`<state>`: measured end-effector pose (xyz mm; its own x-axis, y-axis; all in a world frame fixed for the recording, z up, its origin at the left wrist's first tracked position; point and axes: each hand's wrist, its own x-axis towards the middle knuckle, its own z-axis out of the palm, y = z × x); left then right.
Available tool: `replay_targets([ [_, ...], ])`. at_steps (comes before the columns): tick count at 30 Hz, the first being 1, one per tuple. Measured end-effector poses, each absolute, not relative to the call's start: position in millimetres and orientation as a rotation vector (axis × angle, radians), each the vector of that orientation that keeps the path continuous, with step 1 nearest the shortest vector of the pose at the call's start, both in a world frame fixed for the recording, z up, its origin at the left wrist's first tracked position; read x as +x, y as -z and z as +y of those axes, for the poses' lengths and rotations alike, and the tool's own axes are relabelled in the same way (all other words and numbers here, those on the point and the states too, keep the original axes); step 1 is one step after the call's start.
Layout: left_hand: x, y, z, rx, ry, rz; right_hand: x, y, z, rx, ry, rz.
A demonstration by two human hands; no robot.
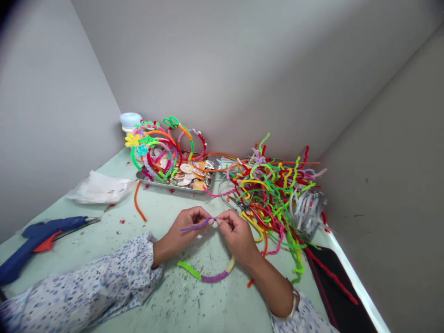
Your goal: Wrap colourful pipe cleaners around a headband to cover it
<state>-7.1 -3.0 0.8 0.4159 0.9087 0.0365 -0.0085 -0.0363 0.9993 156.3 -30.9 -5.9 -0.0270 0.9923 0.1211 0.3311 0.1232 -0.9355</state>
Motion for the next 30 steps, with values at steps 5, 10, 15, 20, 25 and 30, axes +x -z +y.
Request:
replay_targets([
  [5,-6,-3,-4,1.319,-0.902,0.9,156,5,-32,-1.33,-0.933,-1.531],
  [10,-5,-12,-3,1.263,-0.874,0.982,155,6,-33,-1.312,-0.898,-1.554],
  [15,-4,-15,-1,1.273,-0.825,1.016,155,5,-35,-1.328,-0.885,-1.56],
  [20,-4,-11,0,1.289,-0.832,0.993,155,5,-34,-1.331,-0.885,-1.555],
  [25,-4,-12,0,1.347,-0.832,1.002,155,6,-33,-1.335,-0.877,-1.548],
  [30,-5,-11,1,1.362,-0.827,1.004,155,6,-34,-1.326,-0.88,-1.554],
])
